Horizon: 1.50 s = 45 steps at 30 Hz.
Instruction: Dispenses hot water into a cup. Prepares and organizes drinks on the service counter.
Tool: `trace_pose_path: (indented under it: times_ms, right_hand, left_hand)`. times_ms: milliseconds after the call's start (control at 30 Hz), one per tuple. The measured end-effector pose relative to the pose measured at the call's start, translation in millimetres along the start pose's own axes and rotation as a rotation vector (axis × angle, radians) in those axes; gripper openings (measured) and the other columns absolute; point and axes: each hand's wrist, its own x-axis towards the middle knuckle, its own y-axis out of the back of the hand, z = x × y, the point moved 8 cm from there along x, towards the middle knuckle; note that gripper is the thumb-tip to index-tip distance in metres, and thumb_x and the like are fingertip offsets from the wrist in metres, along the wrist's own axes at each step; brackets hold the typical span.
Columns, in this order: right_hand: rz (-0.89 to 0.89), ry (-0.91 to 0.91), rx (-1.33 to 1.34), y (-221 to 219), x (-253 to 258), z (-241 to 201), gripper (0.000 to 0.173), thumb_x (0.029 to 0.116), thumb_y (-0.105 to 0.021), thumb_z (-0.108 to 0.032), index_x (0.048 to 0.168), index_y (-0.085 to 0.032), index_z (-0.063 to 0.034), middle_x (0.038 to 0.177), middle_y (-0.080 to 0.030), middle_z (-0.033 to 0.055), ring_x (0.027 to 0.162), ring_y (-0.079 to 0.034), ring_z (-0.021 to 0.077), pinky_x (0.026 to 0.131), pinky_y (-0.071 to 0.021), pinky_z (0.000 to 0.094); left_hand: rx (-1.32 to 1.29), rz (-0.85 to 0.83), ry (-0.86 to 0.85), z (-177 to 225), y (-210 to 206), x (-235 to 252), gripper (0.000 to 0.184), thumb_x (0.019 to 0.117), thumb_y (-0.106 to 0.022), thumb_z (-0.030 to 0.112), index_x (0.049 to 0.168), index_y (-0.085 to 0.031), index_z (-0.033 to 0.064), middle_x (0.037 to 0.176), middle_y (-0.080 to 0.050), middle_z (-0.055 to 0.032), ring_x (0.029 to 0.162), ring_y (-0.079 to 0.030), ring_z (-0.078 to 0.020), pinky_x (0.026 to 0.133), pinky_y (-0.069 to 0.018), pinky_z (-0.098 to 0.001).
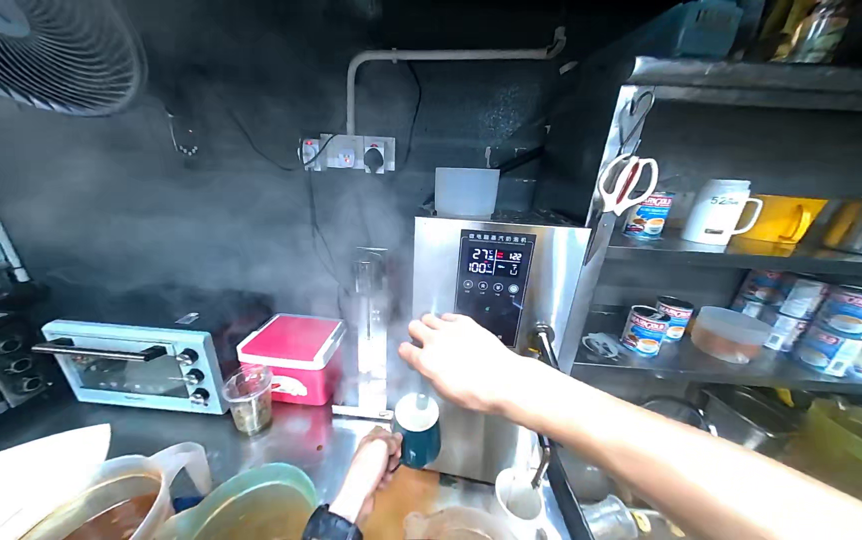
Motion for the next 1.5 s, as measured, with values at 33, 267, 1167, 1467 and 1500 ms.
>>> trace_pose_path:
  times_ms: [33, 267, 1167, 1467, 1500]
  right_hand:
    - [0.001, -0.001, -0.005, -0.5, 0.3, 1.0, 0.024, 0.1067, -0.048, -0.013, 0.12, -0.067, -0.0075, 0.118, -0.064, 0.0142, 0.115, -0.062, 0.0309, 0.093, -0.0515, 0.0457]
    - [0.028, -0.014, -0.019, -4.6, 0.5, 13.3, 0.023, 0.1061, -0.049, -0.013, 0.118, -0.068, -0.0071, 0.116, -0.065, 0.014, 0.112, -0.063, 0.0303, 0.09, -0.0521, 0.0445]
    - [-0.223, 0.318, -0.314, -50.3, 17.1, -36.0, 0.04, 0.1032, -0.046, 0.002, 0.142, -0.051, 0.0033, 0.159, -0.036, 0.0303, 0.146, -0.038, 0.0467, 0.114, -0.0345, 0.0622]
    - [-0.451, 0.255, -0.391, -81.0, 19.6, -23.5, 0.038, 0.1032, -0.043, 0.005, 0.139, -0.054, 0.007, 0.159, -0.033, 0.0321, 0.148, -0.029, 0.0503, 0.117, -0.028, 0.0637]
    - [-0.476, 0.235, -0.404, -83.7, 19.8, -20.5, 0.038, 0.1033, -0.041, 0.007, 0.139, -0.053, 0.008, 0.16, -0.03, 0.0323, 0.149, -0.026, 0.0512, 0.118, -0.0264, 0.0649]
  left_hand:
    - [0.004, 0.002, -0.001, 0.5, 0.3, -0.2, 0.025, 0.1072, -0.048, 0.019, 0.089, -0.059, 0.0067, 0.061, -0.05, 0.0008, 0.047, -0.044, -0.0083, 0.044, -0.0371, -0.0224]
    - [0.005, 0.001, 0.019, 1.0, -0.6, -0.6, 0.024, 0.1071, -0.047, 0.018, 0.091, -0.06, 0.0064, 0.062, -0.051, 0.001, 0.047, -0.043, -0.0081, 0.044, -0.0363, -0.0222]
    - [-0.024, 0.011, 0.02, 0.3, 0.7, 3.7, 0.023, 0.1073, -0.047, 0.017, 0.091, -0.059, 0.0062, 0.062, -0.05, 0.0005, 0.047, -0.044, -0.0083, 0.044, -0.0371, -0.0219]
    - [-0.021, -0.006, -0.001, -3.5, 1.0, 6.6, 0.027, 0.1076, -0.045, 0.017, 0.085, -0.057, 0.0077, 0.06, -0.049, 0.001, 0.046, -0.043, -0.0082, 0.044, -0.0365, -0.0216]
    - [-0.015, -0.008, -0.001, -3.2, 1.1, 6.5, 0.028, 0.1078, -0.045, 0.017, 0.085, -0.058, 0.0077, 0.06, -0.049, 0.0009, 0.046, -0.043, -0.0083, 0.044, -0.0366, -0.0218]
